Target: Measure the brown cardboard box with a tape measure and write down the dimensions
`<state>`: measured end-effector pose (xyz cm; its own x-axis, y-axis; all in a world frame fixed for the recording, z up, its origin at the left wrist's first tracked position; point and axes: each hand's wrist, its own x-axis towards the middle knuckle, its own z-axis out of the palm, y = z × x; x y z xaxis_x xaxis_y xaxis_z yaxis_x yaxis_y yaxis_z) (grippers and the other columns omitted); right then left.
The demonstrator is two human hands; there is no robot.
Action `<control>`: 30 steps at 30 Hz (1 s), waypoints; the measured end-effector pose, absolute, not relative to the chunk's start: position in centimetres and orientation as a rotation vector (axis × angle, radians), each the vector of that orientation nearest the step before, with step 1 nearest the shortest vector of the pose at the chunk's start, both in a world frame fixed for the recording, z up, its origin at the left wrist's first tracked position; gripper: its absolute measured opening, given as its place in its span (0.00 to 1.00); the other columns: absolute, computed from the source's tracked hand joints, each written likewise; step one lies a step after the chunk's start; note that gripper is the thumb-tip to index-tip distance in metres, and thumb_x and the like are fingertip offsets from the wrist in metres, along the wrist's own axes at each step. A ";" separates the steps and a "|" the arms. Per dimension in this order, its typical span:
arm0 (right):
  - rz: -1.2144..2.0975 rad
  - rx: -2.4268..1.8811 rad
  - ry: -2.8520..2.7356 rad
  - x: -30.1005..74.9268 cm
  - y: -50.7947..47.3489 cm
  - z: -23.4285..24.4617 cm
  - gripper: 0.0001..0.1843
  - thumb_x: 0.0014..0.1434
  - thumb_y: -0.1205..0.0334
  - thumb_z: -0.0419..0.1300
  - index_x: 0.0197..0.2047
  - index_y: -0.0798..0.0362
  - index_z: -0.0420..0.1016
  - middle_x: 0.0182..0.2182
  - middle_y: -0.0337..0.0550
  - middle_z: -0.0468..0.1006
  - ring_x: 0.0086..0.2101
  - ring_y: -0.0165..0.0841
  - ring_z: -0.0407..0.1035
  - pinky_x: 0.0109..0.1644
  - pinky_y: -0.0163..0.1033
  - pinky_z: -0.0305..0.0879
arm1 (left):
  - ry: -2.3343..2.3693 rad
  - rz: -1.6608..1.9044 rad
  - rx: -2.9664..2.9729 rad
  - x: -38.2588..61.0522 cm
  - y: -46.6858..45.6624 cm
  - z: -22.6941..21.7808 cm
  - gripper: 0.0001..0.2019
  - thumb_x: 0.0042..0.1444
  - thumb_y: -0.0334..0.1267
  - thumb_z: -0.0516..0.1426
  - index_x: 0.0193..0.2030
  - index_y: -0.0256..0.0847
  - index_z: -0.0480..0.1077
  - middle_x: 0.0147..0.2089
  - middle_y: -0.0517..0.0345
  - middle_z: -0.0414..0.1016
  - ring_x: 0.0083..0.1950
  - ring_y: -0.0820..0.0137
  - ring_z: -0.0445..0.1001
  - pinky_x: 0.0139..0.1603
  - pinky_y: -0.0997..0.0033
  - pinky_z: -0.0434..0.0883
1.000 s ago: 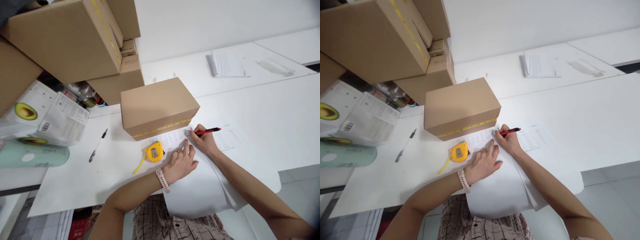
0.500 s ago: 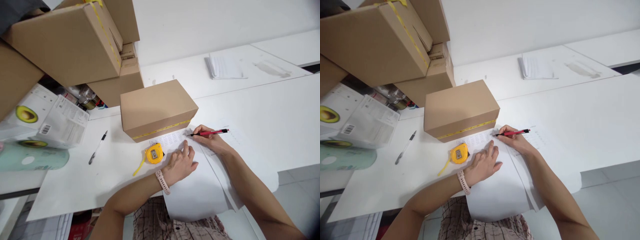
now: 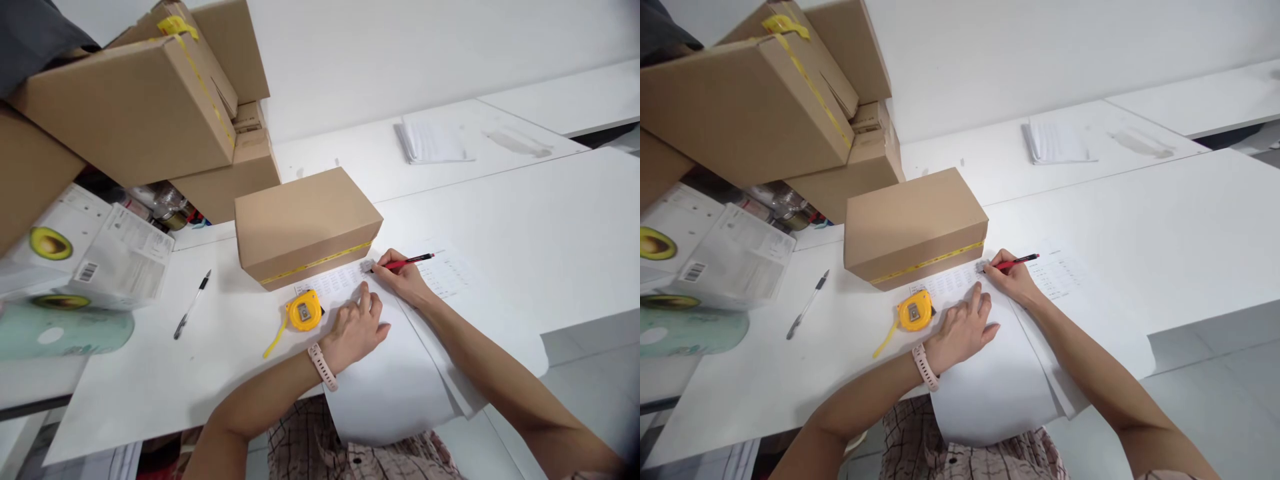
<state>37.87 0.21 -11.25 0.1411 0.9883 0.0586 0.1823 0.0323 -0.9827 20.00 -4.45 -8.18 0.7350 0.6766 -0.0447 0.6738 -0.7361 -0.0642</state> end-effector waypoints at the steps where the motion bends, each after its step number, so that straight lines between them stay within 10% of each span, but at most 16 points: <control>1: 0.969 -1.372 -1.259 37.9 0.2 -11.4 0.18 0.56 0.48 0.67 0.29 0.51 0.66 0.23 0.34 0.65 0.26 0.29 0.58 0.30 0.36 0.55 | -1.123 0.103 -2.883 20.0 -4.5 -8.1 0.30 0.68 0.52 0.50 0.67 0.29 0.62 0.73 0.31 0.56 0.41 0.62 0.80 0.37 0.65 0.77; 9: 0.774 -1.423 -1.205 38.2 0.5 -11.9 0.17 0.59 0.50 0.64 0.28 0.50 0.66 0.24 0.34 0.65 0.26 0.29 0.58 0.30 0.36 0.56 | -1.146 0.108 -2.914 20.0 -4.3 -8.2 0.31 0.67 0.52 0.52 0.67 0.29 0.61 0.73 0.30 0.56 0.42 0.60 0.80 0.38 0.64 0.78; 15: 0.545 -1.492 -1.191 39.1 0.7 -12.2 0.15 0.66 0.47 0.56 0.46 0.48 0.74 0.36 0.42 0.78 0.32 0.34 0.71 0.36 0.40 0.65 | -1.151 0.115 -2.918 20.1 -4.5 -8.5 0.29 0.68 0.52 0.51 0.67 0.31 0.61 0.73 0.29 0.55 0.43 0.60 0.80 0.38 0.63 0.78; 24: -0.020 -1.671 -2.004 39.5 0.5 -13.0 0.23 0.63 0.73 0.50 0.53 0.49 0.79 0.47 0.51 0.80 0.48 0.45 0.68 0.46 0.45 0.65 | -1.237 0.077 -2.959 19.7 -4.7 -8.4 0.28 0.67 0.50 0.54 0.67 0.34 0.60 0.75 0.36 0.53 0.50 0.58 0.79 0.45 0.59 0.78; 30: -0.125 -1.665 -2.071 39.8 1.1 -14.1 0.23 0.64 0.73 0.50 0.53 0.48 0.82 0.48 0.49 0.81 0.45 0.43 0.69 0.48 0.45 0.64 | -1.258 -0.456 -3.021 16.6 -6.7 -8.6 0.14 0.66 0.41 0.55 0.57 0.43 0.69 0.60 0.51 0.75 0.56 0.62 0.74 0.55 0.61 0.73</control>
